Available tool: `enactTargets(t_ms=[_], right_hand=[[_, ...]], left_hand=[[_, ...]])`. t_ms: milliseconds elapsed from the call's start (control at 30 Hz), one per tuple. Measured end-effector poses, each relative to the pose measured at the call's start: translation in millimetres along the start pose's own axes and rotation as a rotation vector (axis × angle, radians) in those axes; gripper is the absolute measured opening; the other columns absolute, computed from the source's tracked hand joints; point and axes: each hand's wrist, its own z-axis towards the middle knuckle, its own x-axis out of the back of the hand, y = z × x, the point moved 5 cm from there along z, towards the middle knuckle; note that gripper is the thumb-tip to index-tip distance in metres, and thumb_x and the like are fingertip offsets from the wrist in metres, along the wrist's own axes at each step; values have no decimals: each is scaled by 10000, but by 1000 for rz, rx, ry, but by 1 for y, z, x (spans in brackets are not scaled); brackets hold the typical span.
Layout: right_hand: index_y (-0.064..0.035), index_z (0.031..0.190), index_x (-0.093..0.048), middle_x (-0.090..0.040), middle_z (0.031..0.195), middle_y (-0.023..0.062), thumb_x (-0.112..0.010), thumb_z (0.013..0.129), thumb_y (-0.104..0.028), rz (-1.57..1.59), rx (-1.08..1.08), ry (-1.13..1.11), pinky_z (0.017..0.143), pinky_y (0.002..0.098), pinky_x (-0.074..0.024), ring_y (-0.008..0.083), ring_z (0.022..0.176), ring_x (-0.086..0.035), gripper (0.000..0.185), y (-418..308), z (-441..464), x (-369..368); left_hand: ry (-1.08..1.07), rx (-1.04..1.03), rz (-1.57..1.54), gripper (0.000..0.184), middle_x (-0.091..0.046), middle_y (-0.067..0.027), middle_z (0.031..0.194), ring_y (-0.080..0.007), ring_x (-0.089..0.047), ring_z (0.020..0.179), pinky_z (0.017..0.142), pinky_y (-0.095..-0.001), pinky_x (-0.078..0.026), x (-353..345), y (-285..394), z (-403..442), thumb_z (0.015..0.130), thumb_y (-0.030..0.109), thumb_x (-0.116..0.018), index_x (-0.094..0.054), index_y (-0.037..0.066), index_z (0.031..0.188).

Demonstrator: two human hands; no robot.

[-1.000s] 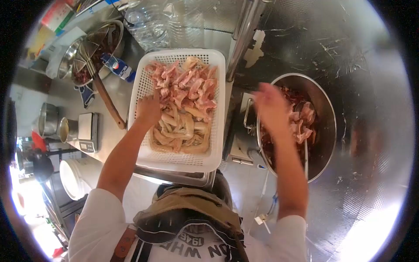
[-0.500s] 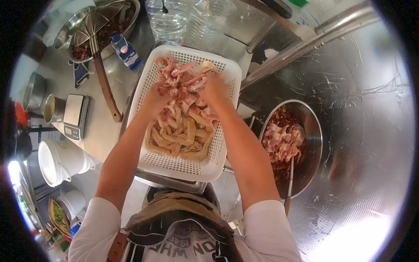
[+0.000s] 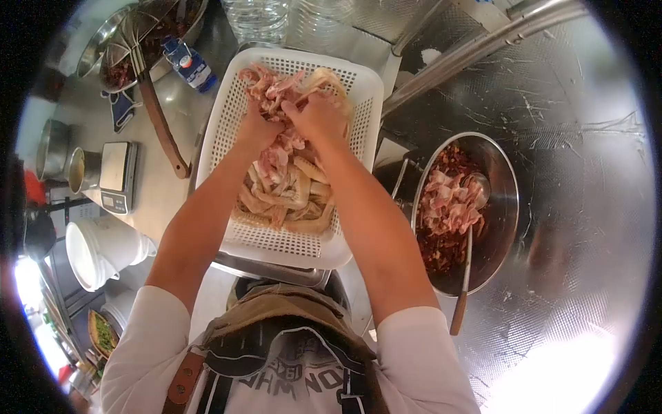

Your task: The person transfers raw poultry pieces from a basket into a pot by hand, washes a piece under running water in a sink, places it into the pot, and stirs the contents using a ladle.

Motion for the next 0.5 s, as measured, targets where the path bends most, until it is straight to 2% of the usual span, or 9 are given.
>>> enactTargets(t_ms=[33,100,133,200,267,400,467,500], right_hand=[[-67,1014,-677,-688,946,113,-624,796,-454,23,60,39,845,430,-487,321,984,-627,447,-2,0,-4],[-59,938,-699,-689,870,122,-621,800,-421,57,185,120,797,434,-497,323,892,-652,395,0,3,-12],[-53,926,-694,-686,870,138,-626,800,-405,104,190,87,786,434,-501,331,880,-652,380,0,1,-14],[-40,902,-684,-680,869,170,-636,800,-373,197,216,22,765,433,-509,347,857,-653,351,-3,-5,-16],[-25,887,-673,-675,839,173,-646,807,-338,300,266,-14,740,415,-511,337,817,-656,325,-7,-24,-4],[14,859,-647,-670,777,136,-668,830,-258,629,195,-59,657,356,-515,256,721,-670,274,4,-52,15],[20,822,-637,-661,760,120,-671,843,-217,807,145,-39,594,321,-511,213,690,-663,240,6,-67,48],[22,803,-632,-657,752,112,-673,850,-197,897,123,-25,563,304,-509,192,675,-660,228,8,-73,66]], left_hand=[[29,29,44,942,-619,-154,1173,-267,-621,1036,846,-339,-497,3,6,-3,703,80,-701,-192,74,1495],[-12,-31,-95,889,-636,-176,1118,-288,-629,1026,849,-367,-503,7,0,6,650,168,-762,-319,12,1405],[-31,-57,-169,873,-645,-187,1090,-298,-632,1021,850,-380,-505,8,-8,10,624,212,-792,-383,-19,1360],[-160,-34,-322,857,-644,-156,1053,-253,-631,952,807,-353,-510,5,-30,21,616,186,-786,-404,-33,1350],[-197,-75,-398,755,-629,-120,985,-198,-617,837,715,-328,-512,14,-26,11,622,145,-769,-466,-70,1281],[-308,144,-549,577,-627,-103,933,-151,-604,727,593,-277,-494,42,-16,-42,690,109,-713,-518,-65,1204],[-435,269,-633,478,-625,-88,913,-121,-586,685,548,-246,-474,61,2,-68,732,92,-677,-543,-53,1168],[-420,262,-700,447,-625,-83,910,-112,-577,668,532,-236,-463,64,3,-74,745,87,-663,-550,-50,1156]])
